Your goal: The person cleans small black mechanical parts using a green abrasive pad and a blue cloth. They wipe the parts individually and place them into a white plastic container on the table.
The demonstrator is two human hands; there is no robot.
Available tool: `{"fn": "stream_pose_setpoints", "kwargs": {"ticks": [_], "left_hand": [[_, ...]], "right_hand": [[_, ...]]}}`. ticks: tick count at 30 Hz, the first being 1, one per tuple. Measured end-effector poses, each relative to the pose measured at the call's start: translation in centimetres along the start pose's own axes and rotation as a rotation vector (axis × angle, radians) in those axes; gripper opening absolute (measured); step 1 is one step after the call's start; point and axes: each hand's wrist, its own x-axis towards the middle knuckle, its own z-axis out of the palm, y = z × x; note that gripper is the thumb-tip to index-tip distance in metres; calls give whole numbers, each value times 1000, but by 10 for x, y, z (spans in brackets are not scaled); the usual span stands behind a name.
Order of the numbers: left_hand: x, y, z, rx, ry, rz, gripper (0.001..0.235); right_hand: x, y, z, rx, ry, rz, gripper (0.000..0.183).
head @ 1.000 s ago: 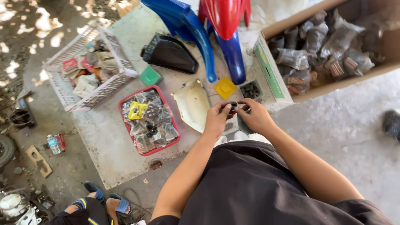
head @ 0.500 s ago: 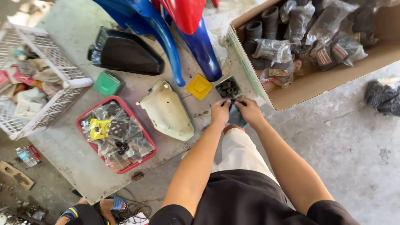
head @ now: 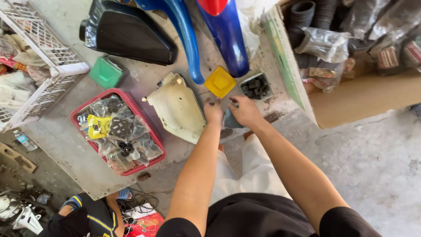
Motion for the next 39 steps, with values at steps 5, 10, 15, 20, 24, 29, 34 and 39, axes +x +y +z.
{"fn": "stream_pose_setpoints", "kwargs": {"ticks": [5,10,15,20,24,29,34,39], "left_hand": [[14,15,2,-103,47,19,71],[23,14,8,-146,74,70,48],[-39,60,-21,-275,-36,133,52],[-112,77,-49,-289,-250,115,49],[-146,71,-56,-216,-477,362,54],[-143,67,-21,-57,-447,512,40],[-106,40,31,-77,-398,412,27],[-98,49,41,-106,-159,419,25]], "right_hand": [[66,-11,29,-53,81,-5,54],[98,5,50,-92,132,133,58],[54,-22,20,-98,164,56,43],[-23,-22,-45,-79,169,-159,43],[-61,14,-80,126,170,-238,36],[-52,56,-77,221,315,-102,21],[-16,67,-61,-105,553,-143,31],[13,82,-45,-201,413,133,38]]}}
